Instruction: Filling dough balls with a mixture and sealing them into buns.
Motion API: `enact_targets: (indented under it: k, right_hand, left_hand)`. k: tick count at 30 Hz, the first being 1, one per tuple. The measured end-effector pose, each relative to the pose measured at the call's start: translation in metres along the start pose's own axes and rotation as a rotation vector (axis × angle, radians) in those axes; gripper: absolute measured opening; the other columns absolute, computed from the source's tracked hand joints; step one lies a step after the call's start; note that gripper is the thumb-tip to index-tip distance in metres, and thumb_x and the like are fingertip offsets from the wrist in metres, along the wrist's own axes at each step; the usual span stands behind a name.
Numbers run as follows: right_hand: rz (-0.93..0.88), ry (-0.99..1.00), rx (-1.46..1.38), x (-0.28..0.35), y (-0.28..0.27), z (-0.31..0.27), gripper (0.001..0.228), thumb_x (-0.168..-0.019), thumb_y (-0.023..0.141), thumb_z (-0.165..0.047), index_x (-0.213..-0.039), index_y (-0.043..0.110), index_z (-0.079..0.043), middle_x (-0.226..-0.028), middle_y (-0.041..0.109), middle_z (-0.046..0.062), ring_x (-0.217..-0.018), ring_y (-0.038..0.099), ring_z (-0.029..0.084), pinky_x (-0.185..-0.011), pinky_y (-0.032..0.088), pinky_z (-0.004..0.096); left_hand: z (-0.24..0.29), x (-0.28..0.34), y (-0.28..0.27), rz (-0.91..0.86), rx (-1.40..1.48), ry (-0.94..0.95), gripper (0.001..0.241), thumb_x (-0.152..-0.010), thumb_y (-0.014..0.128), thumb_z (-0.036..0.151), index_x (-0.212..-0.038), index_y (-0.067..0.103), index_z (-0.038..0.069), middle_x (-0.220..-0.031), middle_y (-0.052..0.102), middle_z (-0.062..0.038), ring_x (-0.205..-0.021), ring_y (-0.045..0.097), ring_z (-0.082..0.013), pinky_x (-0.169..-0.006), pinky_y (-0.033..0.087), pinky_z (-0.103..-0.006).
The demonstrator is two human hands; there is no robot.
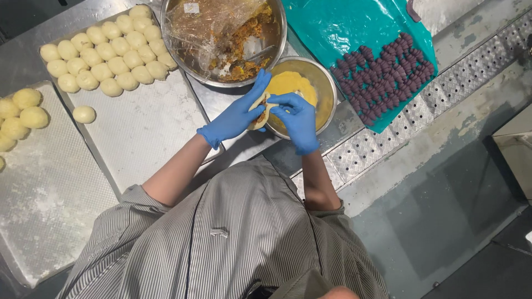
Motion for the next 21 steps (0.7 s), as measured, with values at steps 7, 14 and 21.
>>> enact_targets:
  k: [7, 14, 21]
  right_hand:
    - [0.027, -0.109, 0.148, 0.004, 0.005, -0.023, 0.030, -0.088, 0.074, 0.004, -0.117, 0.076, -0.001, -0.119, 0.071, 0.008, -0.110, 0.069, 0.017, -0.096, 0.057, 0.029]
    - [-0.093, -0.215, 0.088, 0.008, 0.006, -0.014, 0.025, -0.090, 0.072, 0.005, -0.114, 0.075, -0.001, -0.124, 0.070, 0.011, -0.117, 0.068, 0.020, -0.102, 0.054, 0.032]
    - [0.214, -0.059, 0.034, 0.016, 0.004, -0.039, 0.048, -0.085, 0.073, 0.002, -0.130, 0.063, -0.008, -0.113, 0.073, 0.007, -0.101, 0.069, 0.013, -0.087, 0.054, 0.026]
  left_hand:
    - [-0.015, -0.003, -0.010, -0.120, 0.128, -0.127, 0.090, -0.091, 0.044, 0.011, -0.167, -0.002, 0.010, -0.178, 0.008, -0.018, -0.161, 0.024, -0.0253, -0.128, 0.022, -0.0345]
    - [-0.040, -0.006, -0.005, -0.187, 0.245, -0.339, 0.087, -0.091, 0.047, 0.013, -0.166, 0.004, 0.004, -0.153, 0.045, -0.019, -0.132, 0.052, -0.0286, -0.110, 0.043, -0.0360]
    - [-0.007, 0.004, -0.027, -0.168, 0.997, -0.452, 0.060, -0.098, 0.057, 0.007, -0.155, 0.041, -0.004, -0.144, 0.061, -0.016, -0.124, 0.067, -0.0220, -0.107, 0.052, -0.0351]
Point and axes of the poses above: each hand's wrist, its own x-axis away from the middle knuckle, its own y-axis out of the palm, z = x × y, the point moved 1 cm from there along -x, towards the middle knuckle
